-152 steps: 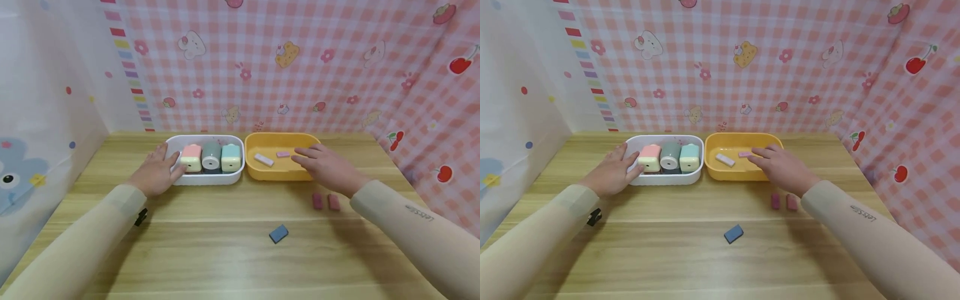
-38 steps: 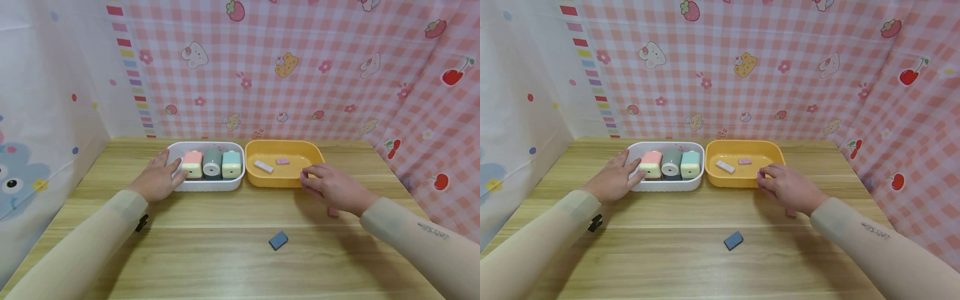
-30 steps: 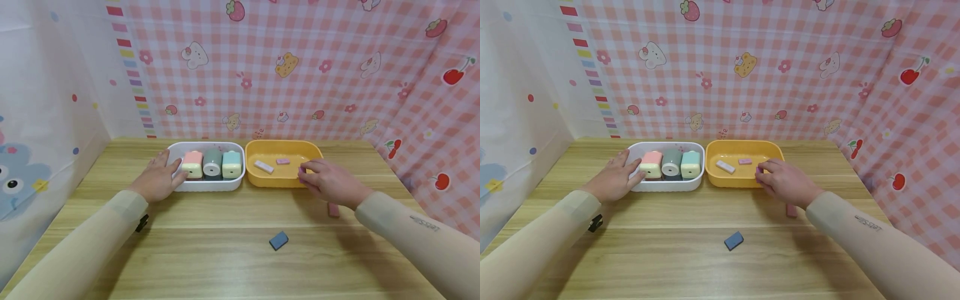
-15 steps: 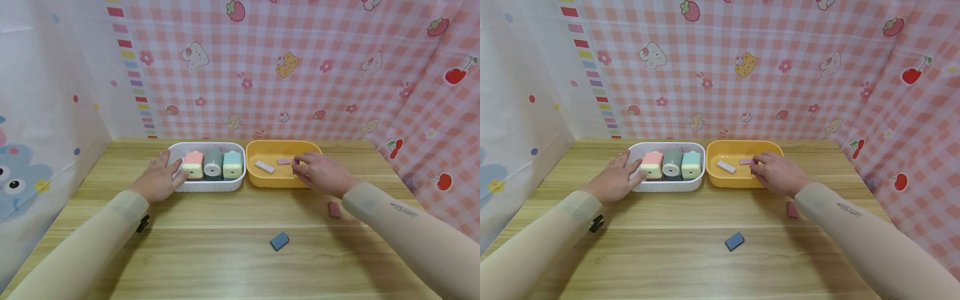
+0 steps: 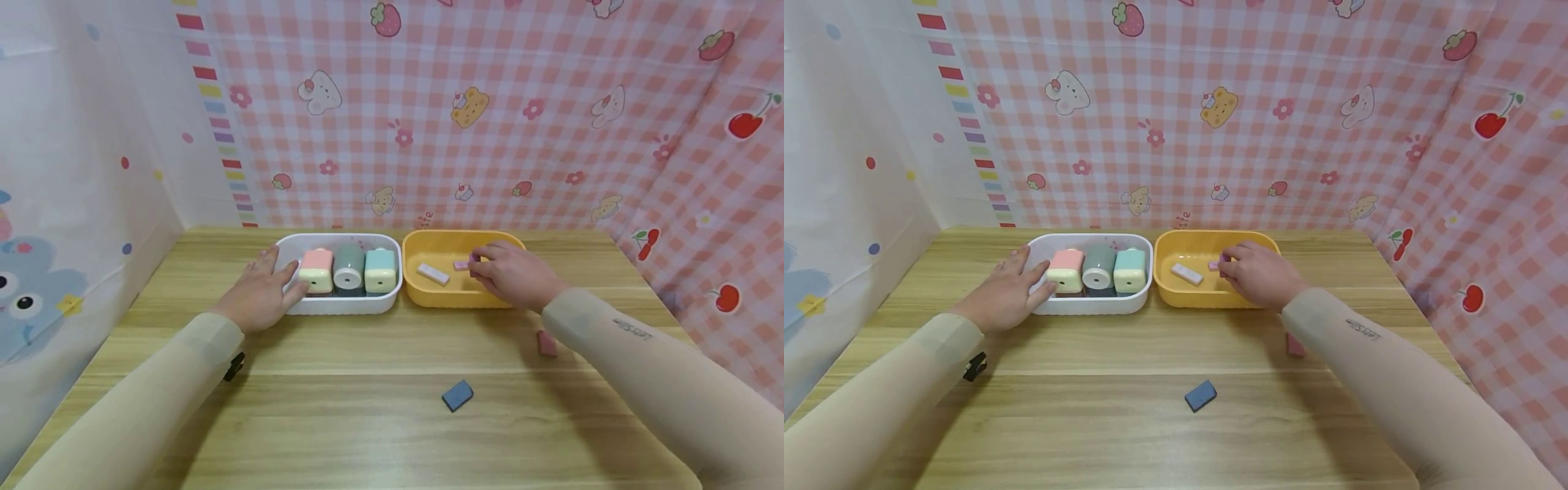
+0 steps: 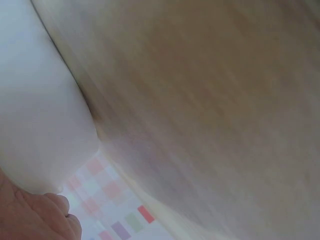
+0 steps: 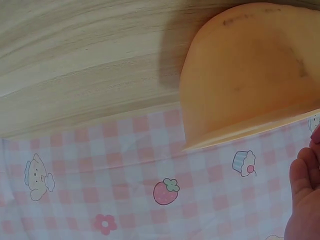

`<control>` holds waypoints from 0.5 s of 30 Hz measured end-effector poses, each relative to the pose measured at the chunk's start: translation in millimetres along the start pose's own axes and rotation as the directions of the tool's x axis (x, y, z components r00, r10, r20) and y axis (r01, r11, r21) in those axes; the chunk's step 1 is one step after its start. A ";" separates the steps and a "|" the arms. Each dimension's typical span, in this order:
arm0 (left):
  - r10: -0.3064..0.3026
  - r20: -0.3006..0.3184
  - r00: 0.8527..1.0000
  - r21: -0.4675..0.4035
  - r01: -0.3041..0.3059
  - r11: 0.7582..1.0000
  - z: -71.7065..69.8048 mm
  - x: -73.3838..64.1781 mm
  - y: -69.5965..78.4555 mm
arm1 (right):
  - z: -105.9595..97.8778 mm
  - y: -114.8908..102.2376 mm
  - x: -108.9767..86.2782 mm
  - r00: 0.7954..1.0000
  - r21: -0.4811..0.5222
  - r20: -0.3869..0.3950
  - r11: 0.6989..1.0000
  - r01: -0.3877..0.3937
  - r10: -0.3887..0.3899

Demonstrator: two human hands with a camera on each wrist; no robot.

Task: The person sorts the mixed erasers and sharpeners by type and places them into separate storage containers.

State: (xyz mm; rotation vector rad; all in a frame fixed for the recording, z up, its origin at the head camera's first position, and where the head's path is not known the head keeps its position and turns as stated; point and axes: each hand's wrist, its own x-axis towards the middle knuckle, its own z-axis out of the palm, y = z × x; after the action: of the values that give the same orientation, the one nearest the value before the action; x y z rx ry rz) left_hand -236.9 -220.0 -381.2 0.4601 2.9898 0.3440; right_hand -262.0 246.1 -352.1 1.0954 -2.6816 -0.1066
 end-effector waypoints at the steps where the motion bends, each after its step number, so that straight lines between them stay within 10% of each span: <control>1: -0.001 0.000 1.000 -0.001 0.001 1.000 0.0 -0.1 0.1 | 0.5 0.2 0.6 1.000 -0.006 0.001 1.000 -0.001 0.001; 15: -0.003 -0.004 1.000 -0.003 0.003 1.000 1.7 1.3 -1.9 | 5.3 0.4 5.6 1.000 -0.027 0.013 1.000 -0.006 0.006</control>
State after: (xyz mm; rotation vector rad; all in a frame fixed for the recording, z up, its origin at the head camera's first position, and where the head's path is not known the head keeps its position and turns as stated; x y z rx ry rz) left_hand -238.4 -220.9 -383.4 0.4558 2.9933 0.3490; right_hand -267.4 242.3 -356.1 1.0822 -2.6867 -0.1485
